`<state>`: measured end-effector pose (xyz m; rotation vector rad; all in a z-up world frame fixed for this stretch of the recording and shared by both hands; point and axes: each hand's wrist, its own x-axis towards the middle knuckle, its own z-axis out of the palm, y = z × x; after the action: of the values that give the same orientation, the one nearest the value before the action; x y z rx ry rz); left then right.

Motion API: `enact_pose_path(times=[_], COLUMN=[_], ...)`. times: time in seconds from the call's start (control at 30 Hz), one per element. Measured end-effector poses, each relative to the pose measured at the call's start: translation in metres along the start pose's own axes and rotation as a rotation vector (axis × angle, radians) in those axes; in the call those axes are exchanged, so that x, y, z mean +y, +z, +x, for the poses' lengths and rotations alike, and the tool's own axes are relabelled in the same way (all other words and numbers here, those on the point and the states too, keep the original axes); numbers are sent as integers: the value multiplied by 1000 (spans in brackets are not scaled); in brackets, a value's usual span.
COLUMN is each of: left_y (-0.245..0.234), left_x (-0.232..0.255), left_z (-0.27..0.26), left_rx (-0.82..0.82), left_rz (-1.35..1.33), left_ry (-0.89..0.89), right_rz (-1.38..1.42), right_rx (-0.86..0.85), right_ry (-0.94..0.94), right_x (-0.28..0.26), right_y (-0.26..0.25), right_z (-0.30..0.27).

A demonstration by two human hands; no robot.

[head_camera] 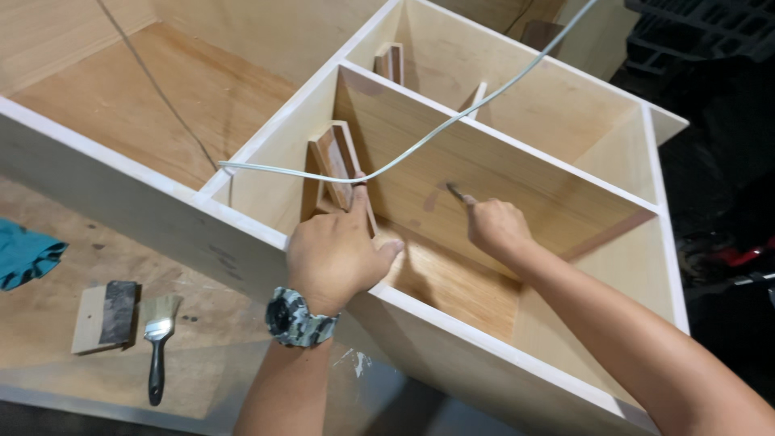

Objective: The person uses a chisel by hand to scrape and smooth the inner edges and corners of a wooden shelving unit.

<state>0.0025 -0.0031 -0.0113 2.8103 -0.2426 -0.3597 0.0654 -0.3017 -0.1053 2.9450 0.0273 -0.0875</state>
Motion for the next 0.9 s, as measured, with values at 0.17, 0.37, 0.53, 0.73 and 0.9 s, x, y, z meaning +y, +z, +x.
enact_pose_path(times=[0.17, 0.37, 0.53, 0.73, 0.9], left_y=[1, -3, -3, -5, -1], left_x=[2, -2, 0, 2, -1], left_z=[-4, -7, -6, -6, -7], left_rx=[-6, 7, -9, -9, 14], left_rz=[0, -23, -8, -31, -41], left_ry=[29, 15, 11, 26, 30], right_rz=[19, -9, 6, 8, -27], right_rx=[-6, 19, 3, -15, -4], right_ry=[-2, -28, -12, -4, -30], right_x=[5, 0, -2, -2, 6], right_y=[19, 1, -1, 8, 13], right_z=[9, 2, 3, 12, 10])
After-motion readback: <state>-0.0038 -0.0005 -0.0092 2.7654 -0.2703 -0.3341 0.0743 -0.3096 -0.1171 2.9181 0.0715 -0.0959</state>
